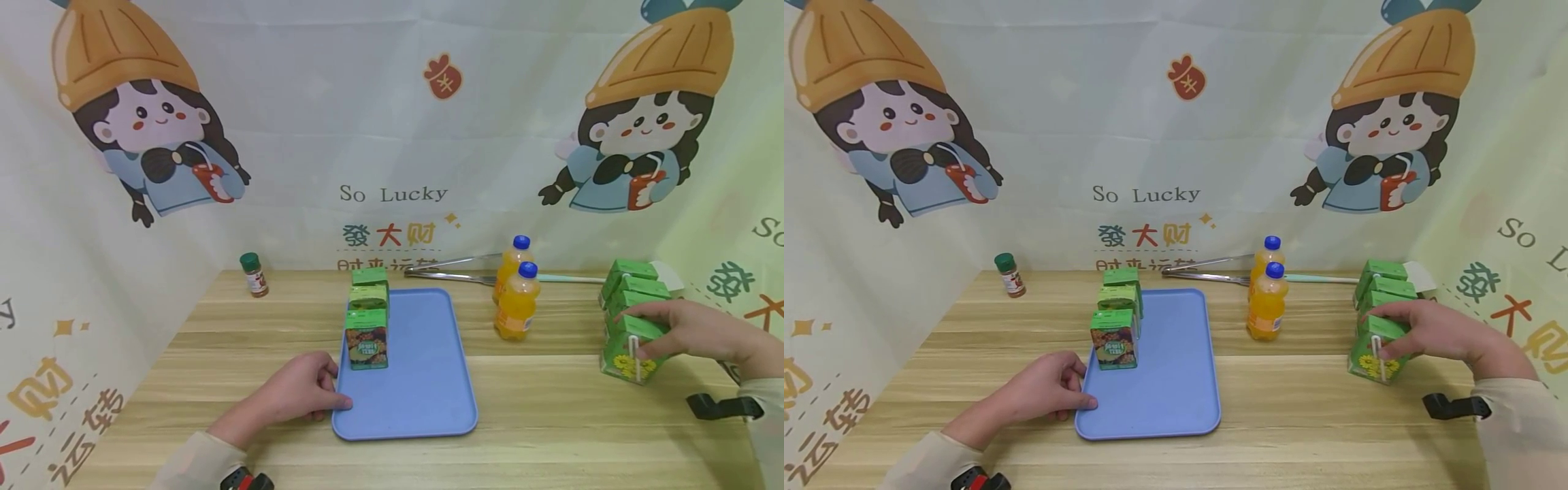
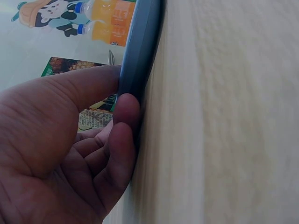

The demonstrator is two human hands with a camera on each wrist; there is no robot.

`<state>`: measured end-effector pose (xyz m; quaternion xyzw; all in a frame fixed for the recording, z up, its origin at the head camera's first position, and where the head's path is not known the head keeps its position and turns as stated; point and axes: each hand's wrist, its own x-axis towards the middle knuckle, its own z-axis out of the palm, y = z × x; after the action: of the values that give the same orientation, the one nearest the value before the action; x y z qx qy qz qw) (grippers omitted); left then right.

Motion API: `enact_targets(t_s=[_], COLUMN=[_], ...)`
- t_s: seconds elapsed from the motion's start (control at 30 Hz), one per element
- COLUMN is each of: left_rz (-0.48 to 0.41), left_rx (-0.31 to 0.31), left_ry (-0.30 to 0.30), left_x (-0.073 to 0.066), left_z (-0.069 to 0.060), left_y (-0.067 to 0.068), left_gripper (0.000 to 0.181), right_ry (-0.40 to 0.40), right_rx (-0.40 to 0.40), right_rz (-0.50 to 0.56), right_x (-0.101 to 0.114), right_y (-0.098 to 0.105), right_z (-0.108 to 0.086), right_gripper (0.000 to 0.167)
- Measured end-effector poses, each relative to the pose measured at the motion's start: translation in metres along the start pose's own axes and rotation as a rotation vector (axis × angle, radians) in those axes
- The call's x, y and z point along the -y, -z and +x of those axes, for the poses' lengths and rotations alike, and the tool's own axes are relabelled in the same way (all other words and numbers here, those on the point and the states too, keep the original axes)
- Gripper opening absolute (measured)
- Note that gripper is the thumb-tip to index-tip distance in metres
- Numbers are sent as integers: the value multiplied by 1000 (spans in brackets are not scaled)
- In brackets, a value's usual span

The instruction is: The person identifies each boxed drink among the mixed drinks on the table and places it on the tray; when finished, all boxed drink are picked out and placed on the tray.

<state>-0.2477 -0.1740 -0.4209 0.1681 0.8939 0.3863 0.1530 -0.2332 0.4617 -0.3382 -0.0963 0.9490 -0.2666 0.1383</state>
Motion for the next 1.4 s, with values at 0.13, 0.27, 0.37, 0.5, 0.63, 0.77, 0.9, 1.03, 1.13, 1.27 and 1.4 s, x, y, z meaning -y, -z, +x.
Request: enact_targets(t_s=[0.13, 0.27, 0.37, 0.5, 0.63, 0.77, 0.9, 1.03, 1.13, 1.27, 1.4], left_rz=[-6, -12, -11, -11, -15, -13, -8, -8, -10, -8, -8], left_rx=[0, 4, 5, 2, -1, -3, -6, -5, 1, 6, 7], left_ry=[5, 1, -1, -1, -3, -3, -4, -6, -6, -8, -10], left_x=[0, 0, 0, 0, 0, 0, 2, 2, 2, 2, 2], left_z=[0, 0, 0, 0, -1, 0, 0, 0, 1, 1, 1], left_y=[0, 0, 1, 1, 1, 1, 0, 0, -1, 0, 0], left_gripper=[53, 53, 54, 54, 53, 54, 54, 54, 54, 53, 53], right_ry=[23, 51, 52, 61, 78, 97, 126, 162, 188, 226, 273], right_rx=[-29, -57, -79, -84, -89, -92, -90, -111, -129, -139, -119], right_rz=[-63, -87, -94, -85, -85, -82, -73, -85, -100, -109, -77], right_x=[5, 12, 17, 25, 33, 41, 51, 61, 68, 78, 89], right_y=[-3, -7, -10, -13, -16, -20, -23, -27, -30, -34, -37], right_z=[2, 4, 6, 11, 15, 18, 21, 25, 27, 30, 37], right_gripper=[75, 74, 75, 74, 75, 76, 74, 72, 69, 67, 64])
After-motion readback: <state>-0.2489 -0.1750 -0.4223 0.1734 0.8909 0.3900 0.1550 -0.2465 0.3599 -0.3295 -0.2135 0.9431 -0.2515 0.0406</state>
